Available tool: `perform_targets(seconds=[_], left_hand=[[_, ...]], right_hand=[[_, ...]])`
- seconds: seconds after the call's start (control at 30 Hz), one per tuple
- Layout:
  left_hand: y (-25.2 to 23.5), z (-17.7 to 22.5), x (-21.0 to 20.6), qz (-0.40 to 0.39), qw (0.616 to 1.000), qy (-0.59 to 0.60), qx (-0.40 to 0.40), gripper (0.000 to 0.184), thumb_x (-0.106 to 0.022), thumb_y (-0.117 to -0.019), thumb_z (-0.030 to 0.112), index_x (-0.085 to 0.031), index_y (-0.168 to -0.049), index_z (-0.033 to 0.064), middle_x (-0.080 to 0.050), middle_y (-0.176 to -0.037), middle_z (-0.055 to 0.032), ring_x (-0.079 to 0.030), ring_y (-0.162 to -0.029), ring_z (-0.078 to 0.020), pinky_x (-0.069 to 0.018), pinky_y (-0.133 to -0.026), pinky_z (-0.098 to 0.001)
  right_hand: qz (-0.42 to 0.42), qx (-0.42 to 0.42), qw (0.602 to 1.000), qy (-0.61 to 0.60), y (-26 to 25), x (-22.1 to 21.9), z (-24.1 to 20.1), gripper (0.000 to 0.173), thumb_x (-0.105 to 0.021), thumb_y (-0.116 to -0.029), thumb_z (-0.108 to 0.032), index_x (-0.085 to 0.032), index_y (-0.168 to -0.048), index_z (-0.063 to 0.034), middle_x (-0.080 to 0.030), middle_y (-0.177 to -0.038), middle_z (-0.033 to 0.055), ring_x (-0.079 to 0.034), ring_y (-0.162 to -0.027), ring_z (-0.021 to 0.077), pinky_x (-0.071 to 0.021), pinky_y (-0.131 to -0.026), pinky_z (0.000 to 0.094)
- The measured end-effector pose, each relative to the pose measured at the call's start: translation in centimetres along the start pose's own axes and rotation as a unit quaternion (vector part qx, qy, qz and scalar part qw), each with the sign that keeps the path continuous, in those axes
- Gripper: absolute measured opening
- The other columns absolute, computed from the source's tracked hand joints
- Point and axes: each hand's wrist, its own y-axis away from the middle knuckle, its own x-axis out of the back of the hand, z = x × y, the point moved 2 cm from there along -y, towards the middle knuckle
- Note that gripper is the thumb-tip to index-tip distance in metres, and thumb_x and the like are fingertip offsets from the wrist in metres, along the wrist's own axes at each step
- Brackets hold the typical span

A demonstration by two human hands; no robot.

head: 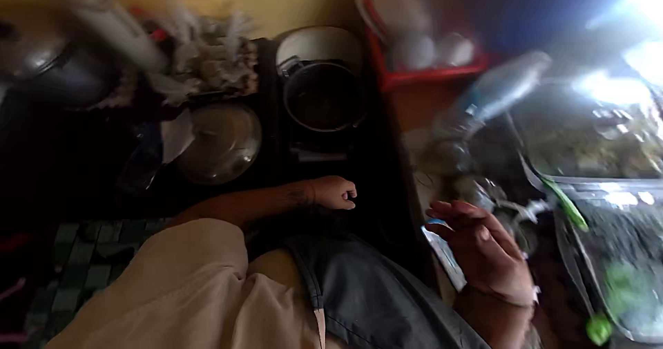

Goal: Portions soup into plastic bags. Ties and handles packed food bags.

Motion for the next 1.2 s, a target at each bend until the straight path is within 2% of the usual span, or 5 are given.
perform_targets(seconds=[0.13, 0.27, 0.57, 0.83, 1.2], left_hand=[[8.7, -6.9, 1.8, 0.14, 0.975, 0.129, 0.115, 0.043, -0.059, -0.1057, 0.025, -0.056, -0.138, -0.0026, -0.065, -0.125, -0.0229, -0.064, -0.114, -0.0317, -0.0491, -0.103, -0.0479], [16.7, -13.5, 0.6, 0.279, 0.918, 0.214, 0.182, 0.043, -0.057, -0.1054, 0.025, -0.057, -0.138, -0.0033, -0.065, -0.125, -0.0239, -0.065, -0.113, -0.033, -0.0499, -0.103, -0.0498], [30.0, -23.3, -6.3, 0.53, 0.72, 0.229, 0.385, 0.042, -0.056, -0.1048, 0.03, -0.062, -0.139, 0.0071, -0.061, -0.139, -0.0184, -0.055, -0.133, -0.0329, -0.0418, -0.114, -0.0523], [28.4, -33.0, 1.2, 0.569, 0.733, 0.082, 0.363, 0.073, -0.061, -0.0894, -0.008, -0.05, -0.154, 0.0263, -0.035, -0.164, -0.014, -0.042, -0.142, -0.0455, -0.0481, -0.1, -0.0636], [26.5, -39.2, 4.0, 0.533, 0.757, -0.007, 0.377, 0.032, -0.056, -0.0945, -0.003, -0.072, -0.121, 0.0022, -0.068, -0.124, -0.0242, -0.055, -0.13, -0.0452, -0.042, -0.109, -0.0625]], right_hand=[[-0.062, -0.113, 0.93, 0.344, -12.6, -9.7, 4.6, 0.042, -0.067, -0.0992, -0.02, -0.061, -0.132, 0.0058, -0.066, -0.127, 0.0218, -0.067, -0.113, 0.0245, -0.0554, -0.098, 0.0388], [-0.308, -0.082, 0.896, 0.309, -20.8, -24.1, 9.4, 0.033, -0.061, -0.1024, -0.017, -0.063, -0.127, 0.0051, -0.07, -0.117, 0.0171, -0.069, -0.099, 0.0159, -0.0582, -0.089, 0.0334], [-0.415, -0.008, 0.679, 0.606, -31.6, -50.7, 21.7, 0.047, -0.065, -0.0976, -0.019, -0.057, -0.138, 0.0037, -0.053, -0.14, 0.0333, -0.052, -0.13, 0.0507, -0.0482, -0.102, 0.0662], [-0.432, -0.03, 0.571, 0.697, -33.5, -53.4, 22.7, 0.036, -0.069, -0.0944, -0.02, -0.064, -0.123, 0.0028, -0.065, -0.122, 0.0294, -0.064, -0.116, 0.0474, -0.0508, -0.094, 0.0682], [-0.454, -0.07, 0.591, 0.663, -39.8, -37.6, 10.1, 0.017, -0.065, -0.0982, -0.013, -0.072, -0.102, 0.0018, -0.07, -0.1, 0.0235, -0.067, -0.099, 0.0411, -0.0516, -0.088, 0.0651]])
